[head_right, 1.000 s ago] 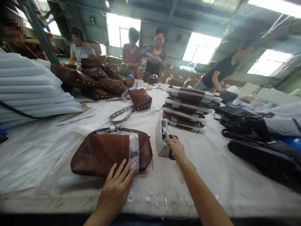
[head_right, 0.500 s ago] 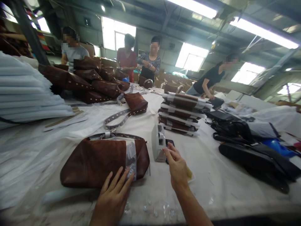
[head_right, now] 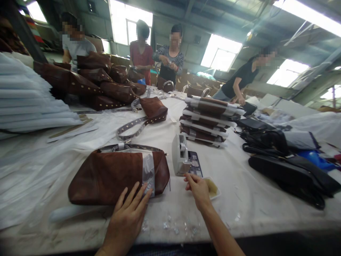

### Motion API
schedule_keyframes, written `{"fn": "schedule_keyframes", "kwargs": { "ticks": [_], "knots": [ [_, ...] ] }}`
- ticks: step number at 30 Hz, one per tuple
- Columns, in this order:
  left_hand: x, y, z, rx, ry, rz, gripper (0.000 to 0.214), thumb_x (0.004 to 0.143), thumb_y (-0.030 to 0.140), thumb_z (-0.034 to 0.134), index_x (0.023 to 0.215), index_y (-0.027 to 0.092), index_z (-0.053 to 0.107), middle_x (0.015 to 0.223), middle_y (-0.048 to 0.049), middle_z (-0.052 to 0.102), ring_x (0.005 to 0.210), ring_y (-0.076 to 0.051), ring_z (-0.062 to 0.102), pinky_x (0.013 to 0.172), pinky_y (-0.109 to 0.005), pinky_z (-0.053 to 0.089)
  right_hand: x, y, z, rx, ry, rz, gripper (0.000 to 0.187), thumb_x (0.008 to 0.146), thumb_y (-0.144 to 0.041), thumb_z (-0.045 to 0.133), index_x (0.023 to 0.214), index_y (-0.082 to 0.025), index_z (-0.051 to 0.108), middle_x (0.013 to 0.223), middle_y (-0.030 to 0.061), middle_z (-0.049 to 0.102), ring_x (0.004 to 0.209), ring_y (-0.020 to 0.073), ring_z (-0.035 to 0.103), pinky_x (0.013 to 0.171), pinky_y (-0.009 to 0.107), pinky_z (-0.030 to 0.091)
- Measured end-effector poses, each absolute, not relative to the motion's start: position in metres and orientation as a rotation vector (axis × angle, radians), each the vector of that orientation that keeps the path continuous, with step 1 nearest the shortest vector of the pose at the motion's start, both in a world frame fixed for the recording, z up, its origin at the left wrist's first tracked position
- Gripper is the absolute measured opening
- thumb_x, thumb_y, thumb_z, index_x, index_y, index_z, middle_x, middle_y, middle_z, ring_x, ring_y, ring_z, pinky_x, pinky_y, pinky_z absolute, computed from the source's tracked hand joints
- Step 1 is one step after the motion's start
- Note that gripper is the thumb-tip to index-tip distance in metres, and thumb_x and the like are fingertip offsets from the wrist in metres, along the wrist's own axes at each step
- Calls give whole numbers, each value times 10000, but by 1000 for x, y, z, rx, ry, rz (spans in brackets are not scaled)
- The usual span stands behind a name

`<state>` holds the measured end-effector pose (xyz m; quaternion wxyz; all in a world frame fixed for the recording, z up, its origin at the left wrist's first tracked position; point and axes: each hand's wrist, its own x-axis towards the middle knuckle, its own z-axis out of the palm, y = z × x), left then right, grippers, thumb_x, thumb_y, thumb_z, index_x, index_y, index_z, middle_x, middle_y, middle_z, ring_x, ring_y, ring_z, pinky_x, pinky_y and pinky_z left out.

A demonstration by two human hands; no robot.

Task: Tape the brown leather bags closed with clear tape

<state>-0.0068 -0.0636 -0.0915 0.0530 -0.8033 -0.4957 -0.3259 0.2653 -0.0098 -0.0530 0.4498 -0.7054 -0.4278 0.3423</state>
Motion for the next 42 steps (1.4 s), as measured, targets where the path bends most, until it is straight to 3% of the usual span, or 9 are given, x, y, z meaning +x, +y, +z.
{"fn": "schedule_keyframes", "kwargs": {
  "ticks": [3,8,14,24,29,34,36,39,42],
  "knots": [
    [-7,-64,-90,-2452,-1506,-990,444,975,273,469,1415,293,518,1505,30,471,1400,-248,420,1233,-453,136,283,-14,-46,-1916,-1518,483,366,857,-508,593,766,-195,761,527,20,623,525,166,573,571,284,454],
    [-7,-65,-84,-2482,-1530,-977,426,979,266,470,1398,287,539,1502,17,473,1398,-255,424,1225,-465,160,308,-26,-9,-1675,-2285,-83,325,950,-239,437,1064,-247,741,927,70,743,747,177,656,681,274,490],
    [-9,-65,-81,-2526,-1544,-900,448,964,265,513,1411,286,517,1522,4,449,1420,-268,394,1209,-496,201,305,-19,39,-1121,-2863,-299,365,980,-156,406,1182,-249,694,950,54,746,767,165,644,677,274,488],
    [-11,-67,-80,-2560,-1567,-800,477,969,251,494,1443,287,464,1545,1,427,1441,-253,351,1202,-496,228,212,-15,68,-447,-2993,-29,204,967,-185,548,1097,-199,704,785,33,710,641,137,578,609,281,413],
    [-11,-67,-81,-2572,-1566,-782,471,981,254,473,1450,282,451,1546,-9,427,1444,-259,340,1190,-497,239,198,-5,58,-561,-2922,591,227,947,-229,564,1127,-200,701,883,67,707,740,154,621,661,275,442],
    [-11,-67,-81,-2563,-1576,-783,472,969,229,494,1437,288,466,1540,-8,436,1446,-251,335,1195,-489,230,193,9,54,-752,-2558,1368,205,925,-335,609,878,-207,762,753,44,680,682,156,608,653,282,463],
    [-11,-67,-81,-2562,-1569,-798,453,977,226,475,1427,282,480,1535,-4,444,1438,-249,346,1193,-484,231,190,8,57,-773,-2235,1664,251,903,-403,626,806,-214,758,701,33,654,587,142,569,572,275,449],
    [-10,-67,-83,-2542,-1572,-829,441,984,239,468,1422,282,487,1532,2,449,1435,-243,351,1199,-474,221,176,-4,62,-679,-1691,1835,337,837,-500,653,645,-225,689,549,-10,502,410,101,414,406,244,375],
    [-8,-67,-85,-2531,-1584,-843,472,964,241,503,1432,293,475,1535,-1,444,1441,-242,342,1201,-474,223,153,-21,66,-508,-1439,1878,441,788,-537,660,497,-243,506,430,-56,321,329,83,300,314,202,319]
  ]
}}
